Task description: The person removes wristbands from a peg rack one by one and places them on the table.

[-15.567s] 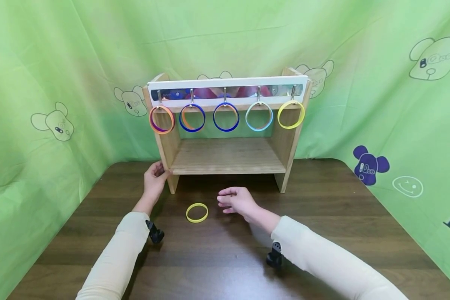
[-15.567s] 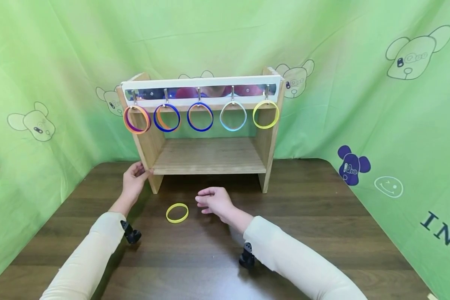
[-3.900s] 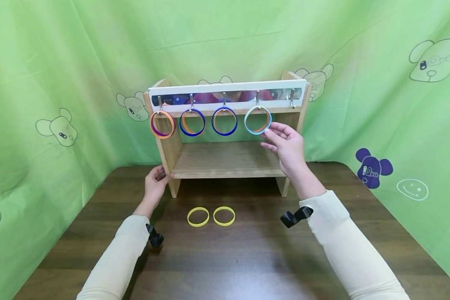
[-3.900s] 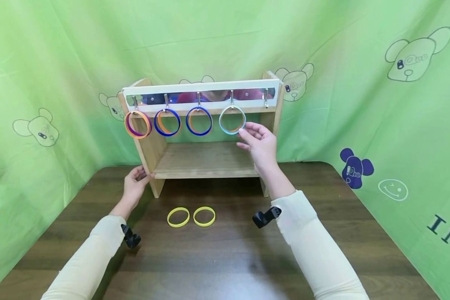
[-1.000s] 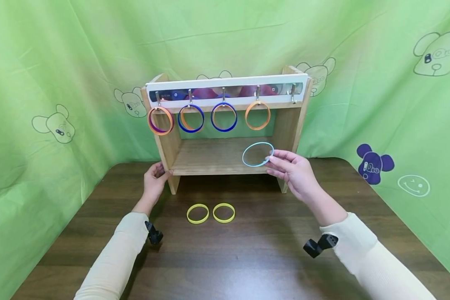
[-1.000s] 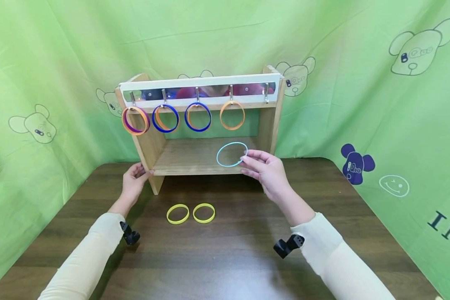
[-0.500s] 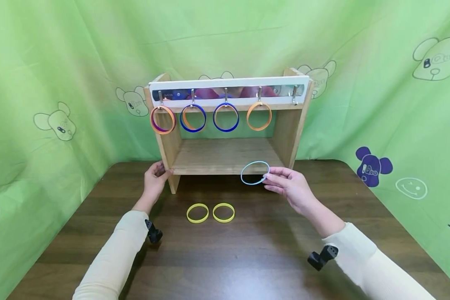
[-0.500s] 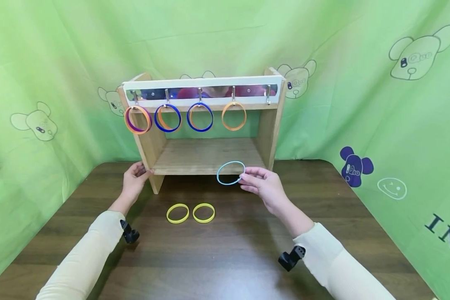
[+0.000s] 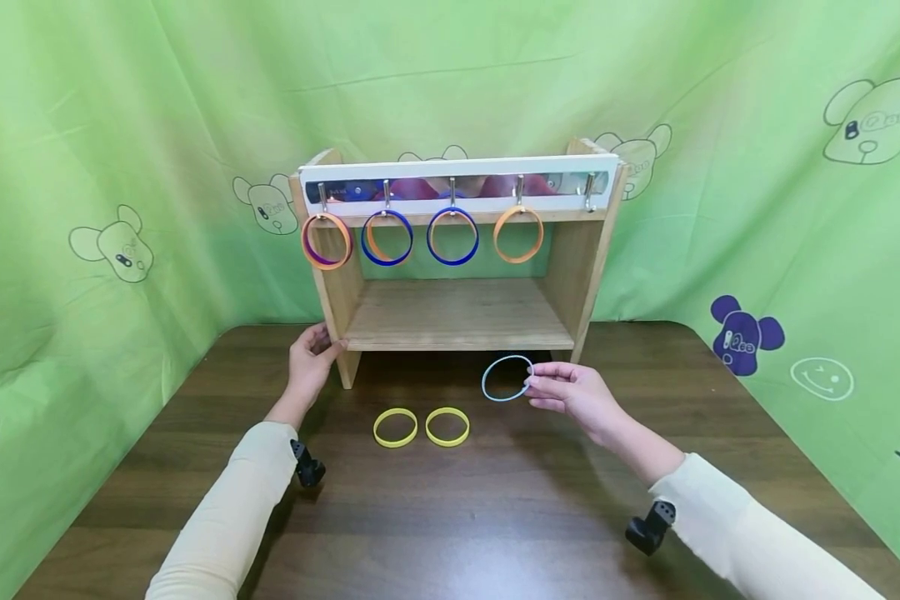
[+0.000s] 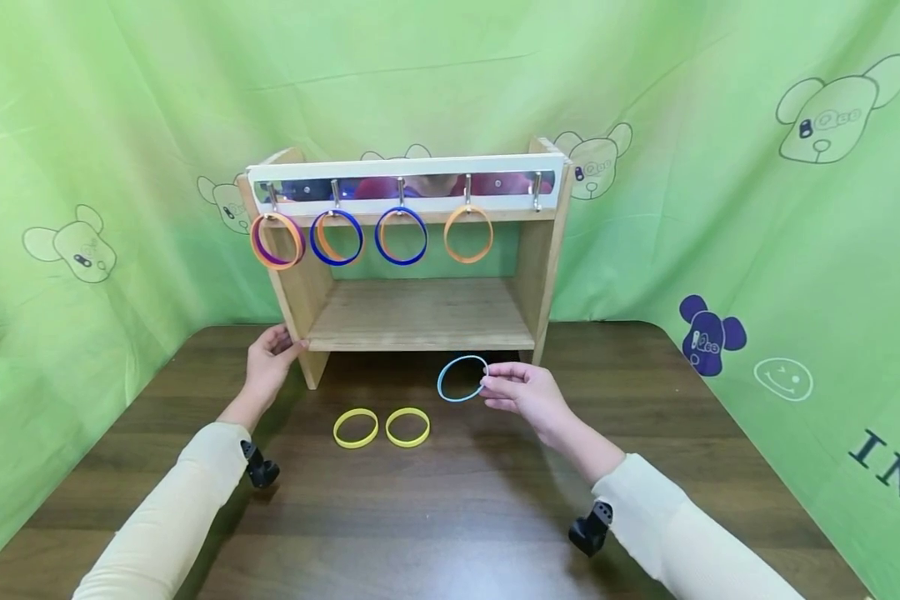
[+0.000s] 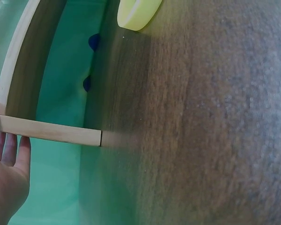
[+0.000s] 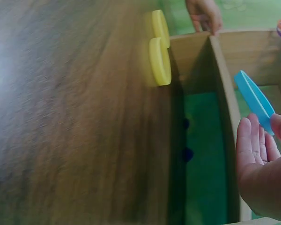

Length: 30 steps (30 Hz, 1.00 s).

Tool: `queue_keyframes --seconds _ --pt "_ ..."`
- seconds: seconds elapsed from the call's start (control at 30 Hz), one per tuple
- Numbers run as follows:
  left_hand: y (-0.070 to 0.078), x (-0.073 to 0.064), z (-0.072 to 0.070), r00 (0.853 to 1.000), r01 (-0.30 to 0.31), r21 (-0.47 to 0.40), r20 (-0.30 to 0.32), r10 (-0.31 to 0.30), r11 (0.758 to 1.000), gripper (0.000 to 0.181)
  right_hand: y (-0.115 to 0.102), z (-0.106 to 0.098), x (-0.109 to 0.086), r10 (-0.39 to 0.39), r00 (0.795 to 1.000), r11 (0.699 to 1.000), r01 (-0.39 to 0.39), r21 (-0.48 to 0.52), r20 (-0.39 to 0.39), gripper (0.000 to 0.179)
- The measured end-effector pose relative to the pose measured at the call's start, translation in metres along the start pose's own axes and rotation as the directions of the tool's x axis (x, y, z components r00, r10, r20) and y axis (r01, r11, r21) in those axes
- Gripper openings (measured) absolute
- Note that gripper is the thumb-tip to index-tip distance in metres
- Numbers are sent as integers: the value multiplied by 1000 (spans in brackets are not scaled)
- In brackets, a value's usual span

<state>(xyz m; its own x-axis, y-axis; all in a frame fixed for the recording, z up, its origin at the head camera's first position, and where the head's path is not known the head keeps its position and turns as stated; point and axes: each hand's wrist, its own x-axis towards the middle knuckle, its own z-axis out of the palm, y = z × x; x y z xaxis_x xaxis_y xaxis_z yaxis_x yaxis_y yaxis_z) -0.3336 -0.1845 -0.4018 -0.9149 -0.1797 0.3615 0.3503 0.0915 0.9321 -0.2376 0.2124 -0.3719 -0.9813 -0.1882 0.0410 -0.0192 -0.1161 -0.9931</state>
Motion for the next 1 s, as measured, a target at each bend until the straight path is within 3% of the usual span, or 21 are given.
queue_keyframes --seconds 0.37,0.6,0.9,1.0 --pt "-2 0 -1 1000 2 23 1 -2 1000 39 21 -5 -1 104 994 994 -103 -22 30 11" --pt "-3 0 0 999 33 9 10 -33 999 39 31 -9 1 127 991 990 -126 -62 27 14" --pt "26 -10 0 998 39 5 44 -39 999 39 39 -9 3 142 990 982 -138 -128 22 35" --pt "24 -9 0 998 52 9 41 -52 999 39 41 -8 4 142 990 980 -137 -144 25 38"
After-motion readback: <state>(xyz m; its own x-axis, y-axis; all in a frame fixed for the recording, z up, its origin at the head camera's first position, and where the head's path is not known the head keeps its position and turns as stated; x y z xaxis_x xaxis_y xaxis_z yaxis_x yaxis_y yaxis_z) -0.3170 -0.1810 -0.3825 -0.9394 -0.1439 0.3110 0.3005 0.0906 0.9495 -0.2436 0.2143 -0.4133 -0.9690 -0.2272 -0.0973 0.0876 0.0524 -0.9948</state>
